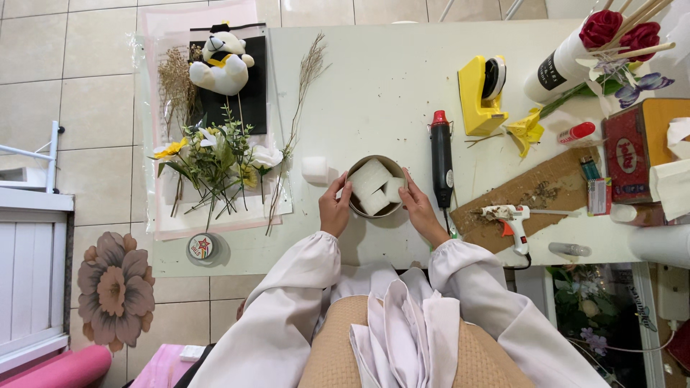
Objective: The person places white foam blocks into a round container, positions a graduation bear on top of the foam, and uses a heat tool to shape a white artificial rose.
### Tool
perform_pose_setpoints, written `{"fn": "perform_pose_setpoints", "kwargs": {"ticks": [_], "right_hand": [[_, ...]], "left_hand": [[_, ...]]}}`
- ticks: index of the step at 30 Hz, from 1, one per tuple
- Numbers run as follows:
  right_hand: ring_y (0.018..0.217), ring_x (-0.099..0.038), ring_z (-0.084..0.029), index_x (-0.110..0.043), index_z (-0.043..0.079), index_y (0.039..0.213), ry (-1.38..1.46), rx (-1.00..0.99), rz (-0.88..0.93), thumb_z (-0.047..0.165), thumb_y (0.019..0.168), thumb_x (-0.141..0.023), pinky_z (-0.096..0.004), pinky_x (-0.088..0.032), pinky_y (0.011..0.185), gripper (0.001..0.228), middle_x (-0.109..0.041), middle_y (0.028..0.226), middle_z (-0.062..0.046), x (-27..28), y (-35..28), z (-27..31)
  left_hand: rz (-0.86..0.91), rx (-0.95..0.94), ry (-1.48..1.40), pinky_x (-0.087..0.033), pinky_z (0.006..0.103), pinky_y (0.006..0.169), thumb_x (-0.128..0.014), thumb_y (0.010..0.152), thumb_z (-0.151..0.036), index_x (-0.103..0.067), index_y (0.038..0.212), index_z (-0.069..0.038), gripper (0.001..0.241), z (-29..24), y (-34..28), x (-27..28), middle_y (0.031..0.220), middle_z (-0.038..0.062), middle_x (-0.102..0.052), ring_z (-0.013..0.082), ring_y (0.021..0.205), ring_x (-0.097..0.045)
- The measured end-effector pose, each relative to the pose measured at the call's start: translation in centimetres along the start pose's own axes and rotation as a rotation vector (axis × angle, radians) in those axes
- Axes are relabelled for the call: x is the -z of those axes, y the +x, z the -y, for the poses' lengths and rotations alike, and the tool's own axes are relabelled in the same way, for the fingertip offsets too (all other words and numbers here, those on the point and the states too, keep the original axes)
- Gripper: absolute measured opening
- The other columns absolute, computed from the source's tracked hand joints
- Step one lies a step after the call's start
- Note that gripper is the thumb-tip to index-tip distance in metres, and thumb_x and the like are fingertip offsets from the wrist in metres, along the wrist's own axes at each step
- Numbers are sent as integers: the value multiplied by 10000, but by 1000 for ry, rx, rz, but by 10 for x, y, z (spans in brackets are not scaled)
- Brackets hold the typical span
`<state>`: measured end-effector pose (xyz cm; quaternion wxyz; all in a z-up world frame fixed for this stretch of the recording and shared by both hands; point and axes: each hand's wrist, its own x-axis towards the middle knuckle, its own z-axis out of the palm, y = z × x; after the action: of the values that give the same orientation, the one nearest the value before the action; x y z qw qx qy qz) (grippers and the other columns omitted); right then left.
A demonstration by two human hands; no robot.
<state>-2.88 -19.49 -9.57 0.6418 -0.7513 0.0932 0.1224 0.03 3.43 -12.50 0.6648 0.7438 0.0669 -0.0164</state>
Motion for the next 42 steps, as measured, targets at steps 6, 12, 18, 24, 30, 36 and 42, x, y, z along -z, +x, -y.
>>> {"fn": "perform_pose_setpoints", "kwargs": {"ticks": [6, 12, 18, 24, 30, 36, 42], "right_hand": [[1262, -593, -224, -313, 207, 1670, -15, 92, 25, 394, 1112, -468, -379, -500, 1020, 609, -545, 1551, -138, 3, 8, -12], [1496, -344, -388, -193, 88, 1675, 51, 135, 59, 322, 1139, -392, -553, -281, 1222, 618, -313, 1664, -252, -5, 6, -5], [1524, -307, -395, -35, 282, 1705, 47, -43, -50, 610, 1084, -324, -552, -405, 1097, 759, -161, 1738, -179, -27, 0, 14], [1498, -225, -516, -337, 140, 1633, -534, 351, -398, 559, 1031, -574, -654, -163, 1208, 771, -229, 1598, -283, -36, 9, 24], [1402, -463, -384, -633, 145, 1335, -1043, 661, -241, 536, 1046, -530, -507, -410, 1066, 497, -500, 1467, -162, -32, 26, 4], [1227, -541, -338, -674, 176, 1284, -1122, 520, -206, 633, 1028, -498, -447, -534, 876, 553, -517, 1356, -129, -36, 15, 16], [1224, -494, -287, -693, 224, 1219, -1187, 610, -289, 625, 999, -542, -404, -400, 850, 481, -537, 1293, -73, -40, 14, 36]], "left_hand": [[21, -33, 44, -617, 417, 888, -570, 1064, -242, -663, 1383, -113, 357, -14, -2, 1, 1249, 204, -713, 334, 1219, -654], [72, -37, 59, -474, 536, 1092, -471, 1102, -311, -550, 1495, -109, 449, -29, -4, 2, 1402, 254, -616, 424, 1341, -549], [192, 104, -211, -287, 497, 1247, -448, 1131, -318, -387, 1610, -147, 512, -1, 38, -15, 1639, 210, -367, 375, 1529, -297], [60, 63, -192, -312, 584, 1208, -543, 1096, -323, -436, 1567, -92, 536, -23, 34, -21, 1537, 313, -440, 483, 1477, -349], [-99, 6, 21, -565, 443, 951, -625, 1048, -342, -553, 1377, -105, 411, -29, 29, -21, 1288, 171, -604, 336, 1191, -612], [-217, -153, 115, -594, 352, 824, -646, 1022, -222, -627, 1253, -109, 259, -32, 34, -5, 1136, 103, -637, 264, 1043, -657], [-378, -218, 125, -563, 310, 712, -680, 970, -124, -675, 1149, -95, 181, -32, 44, 19, 1002, 90, -667, 232, 887, -658]]}}
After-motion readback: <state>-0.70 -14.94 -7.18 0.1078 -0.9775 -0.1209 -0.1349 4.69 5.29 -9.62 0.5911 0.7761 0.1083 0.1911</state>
